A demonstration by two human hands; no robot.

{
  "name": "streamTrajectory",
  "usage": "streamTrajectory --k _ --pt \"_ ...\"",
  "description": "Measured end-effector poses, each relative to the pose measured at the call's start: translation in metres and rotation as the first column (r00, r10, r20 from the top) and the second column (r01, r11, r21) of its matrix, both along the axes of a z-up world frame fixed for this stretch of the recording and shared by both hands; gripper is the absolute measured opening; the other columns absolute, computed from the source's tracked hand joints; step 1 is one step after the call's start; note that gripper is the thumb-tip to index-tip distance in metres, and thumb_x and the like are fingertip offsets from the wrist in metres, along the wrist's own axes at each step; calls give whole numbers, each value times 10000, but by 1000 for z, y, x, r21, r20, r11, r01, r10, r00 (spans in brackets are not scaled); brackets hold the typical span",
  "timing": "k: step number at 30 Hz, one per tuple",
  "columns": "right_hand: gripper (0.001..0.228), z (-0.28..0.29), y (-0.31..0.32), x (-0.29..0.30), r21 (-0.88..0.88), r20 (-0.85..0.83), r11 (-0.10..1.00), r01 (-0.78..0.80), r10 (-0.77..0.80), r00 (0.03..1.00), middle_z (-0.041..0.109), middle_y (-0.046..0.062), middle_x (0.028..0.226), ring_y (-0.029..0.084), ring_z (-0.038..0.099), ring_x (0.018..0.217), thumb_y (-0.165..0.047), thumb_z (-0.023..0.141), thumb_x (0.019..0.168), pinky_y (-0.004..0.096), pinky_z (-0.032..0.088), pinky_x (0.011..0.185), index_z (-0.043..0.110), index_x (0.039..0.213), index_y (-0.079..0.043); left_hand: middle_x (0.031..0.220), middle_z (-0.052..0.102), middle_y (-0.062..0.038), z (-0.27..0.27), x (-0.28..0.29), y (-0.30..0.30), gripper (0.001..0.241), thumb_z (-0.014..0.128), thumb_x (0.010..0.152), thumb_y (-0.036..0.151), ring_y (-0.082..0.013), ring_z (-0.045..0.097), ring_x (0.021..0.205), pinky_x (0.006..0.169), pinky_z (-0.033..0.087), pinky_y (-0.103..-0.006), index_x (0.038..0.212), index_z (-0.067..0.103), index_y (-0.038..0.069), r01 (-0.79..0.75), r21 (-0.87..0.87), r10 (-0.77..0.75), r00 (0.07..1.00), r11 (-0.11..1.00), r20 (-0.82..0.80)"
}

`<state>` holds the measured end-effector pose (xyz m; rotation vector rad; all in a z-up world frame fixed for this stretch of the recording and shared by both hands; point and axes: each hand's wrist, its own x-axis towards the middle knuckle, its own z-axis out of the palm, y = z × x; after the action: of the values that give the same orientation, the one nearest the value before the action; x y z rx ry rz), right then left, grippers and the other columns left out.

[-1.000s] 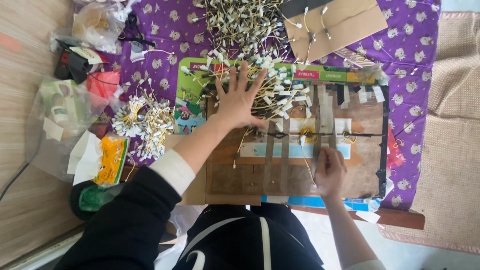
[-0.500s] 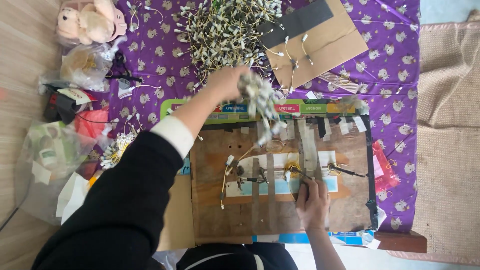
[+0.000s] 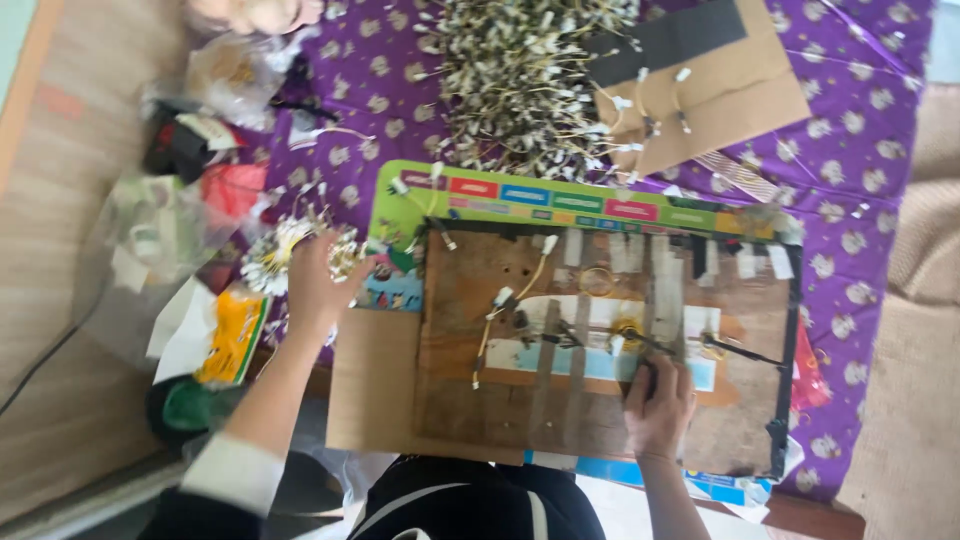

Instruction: Assemble small electrical wire connectors onto a harness using a wooden jig

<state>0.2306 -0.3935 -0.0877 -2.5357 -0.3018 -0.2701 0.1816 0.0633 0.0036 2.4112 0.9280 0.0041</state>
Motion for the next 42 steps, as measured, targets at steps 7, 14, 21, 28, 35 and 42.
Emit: streamTrajectory --k 7,14,21,28,35,42 --pt "230 -14 -7 -4 -43 -53 999 1 -4 999 563 201 1055 397 545 969 -186 531 970 515 414 829 622 1128 -47 1435 525 -34 4 -159 -73 988 703 699 579 -322 556 1261 1081 400 -490 1510 237 263 -585 -337 315 740 738 -593" --pt "222 -28 -11 -1 -38 147 996 -75 80 986 569 260 1022 453 550 906 -107 607 999 540 447 772 651 1156 43 968 759 -55 -26 -267 -23 335 730 782 302 -162 674 829 723 506 -300 1055 736 108 -715 -463 669 682 523 -298" --pt "218 -23 -12 -2 -76 35 994 -82 85 996 528 295 1075 478 547 852 -102 598 1087 572 433 743 602 1188 91 1131 646 -181 -69 -483 46 394 718 873 159 -308 615 965 800 533 -413 1208 601 -12 -909 -412 970 159 70 -184" --pt "201 -27 -20 1 -65 84 989 -130 136 987 523 289 1047 426 534 820 -56 626 1112 509 457 775 613 1170 136 881 705 -197 -34 -559 62 242 558 931 161 -349 597 760 628 413 -435 1012 729 9 -909 34 738 315 415 -597" --pt "210 -26 -11 -2 -70 86 990 -118 124 989 523 325 1072 436 551 808 -18 637 1131 488 480 740 570 1180 175 765 582 -160 -15 -503 105 163 494 922 170 -324 502 680 579 364 -455 871 597 55 -874 45 774 403 484 -489" --pt "201 -22 -16 2 -103 25 985 -137 140 990 514 283 1001 427 495 951 -63 620 1129 503 431 847 555 1126 127 894 746 -198 -77 -428 109 422 440 781 -71 -322 739 680 655 623 -391 1115 674 39 -821 -63 602 465 567 -649"
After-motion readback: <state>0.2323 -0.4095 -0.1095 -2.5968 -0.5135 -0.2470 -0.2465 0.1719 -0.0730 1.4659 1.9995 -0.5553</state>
